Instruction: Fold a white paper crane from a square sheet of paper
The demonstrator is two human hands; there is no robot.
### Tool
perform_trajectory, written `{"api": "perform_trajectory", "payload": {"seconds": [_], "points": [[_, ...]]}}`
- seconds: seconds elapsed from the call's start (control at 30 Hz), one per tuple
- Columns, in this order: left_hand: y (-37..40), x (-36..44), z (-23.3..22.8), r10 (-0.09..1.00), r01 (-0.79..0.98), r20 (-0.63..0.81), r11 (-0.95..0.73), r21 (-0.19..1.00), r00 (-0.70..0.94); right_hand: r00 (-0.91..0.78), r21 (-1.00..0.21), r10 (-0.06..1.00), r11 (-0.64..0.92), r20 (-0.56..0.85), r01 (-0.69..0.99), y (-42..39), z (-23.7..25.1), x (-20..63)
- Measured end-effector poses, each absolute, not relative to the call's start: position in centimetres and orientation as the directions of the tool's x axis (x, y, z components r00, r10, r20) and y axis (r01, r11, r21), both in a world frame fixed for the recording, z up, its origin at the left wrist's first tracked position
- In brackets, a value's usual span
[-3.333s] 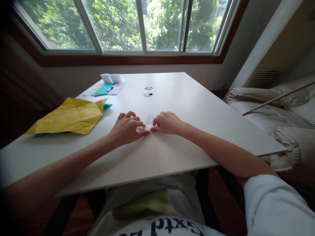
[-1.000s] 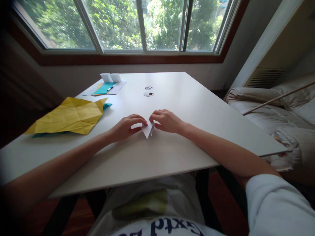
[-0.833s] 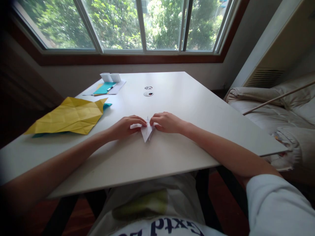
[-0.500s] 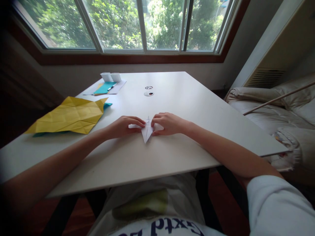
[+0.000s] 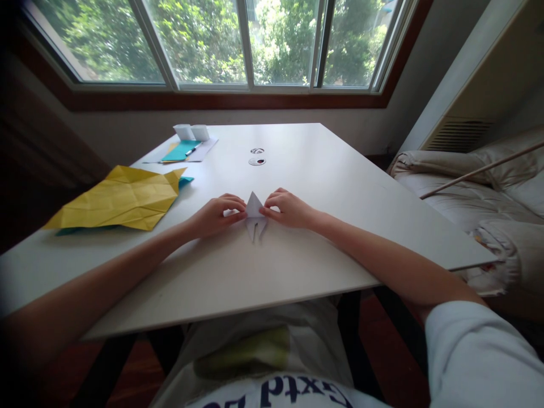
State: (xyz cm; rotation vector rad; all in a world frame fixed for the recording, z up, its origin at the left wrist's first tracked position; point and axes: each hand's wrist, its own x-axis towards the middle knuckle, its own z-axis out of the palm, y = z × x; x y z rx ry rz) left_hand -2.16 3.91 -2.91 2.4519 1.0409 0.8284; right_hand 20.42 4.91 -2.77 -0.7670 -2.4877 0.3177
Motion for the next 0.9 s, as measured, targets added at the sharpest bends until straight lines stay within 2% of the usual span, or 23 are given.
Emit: {"api": "perform_trajectory", "payload": {"seconds": [0.33,0.53,0.7,0.9], "points": [[4.3,-1.9,-3.7,0.864,0.611,0.288,-0.498,0.615,0.413,-0.554,-0.446,0.741,0.671,0.380,0.592,5.0,-3.3,19.5],[4.1,-1.6,-3.7,0.881,0.608,0.275,-0.466,0.643,0.385,-0.533,-0.413,0.752,0.659,0.388,0.629,5.1,-3.6,19.1],[4.0,-1.5,-3.9,0.831,0.659,0.359,-0.556,0.507,0.425,-0.495,-0.407,0.787,0.615,0.368,0.675,5.4,-4.1,19.2],[3.9,-1.6,-4.1,0.683,0.642,0.488,-0.713,0.282,0.544,-0.493,-0.427,0.791,0.611,0.363,0.666,5.5,-4.3,19.3]]}}
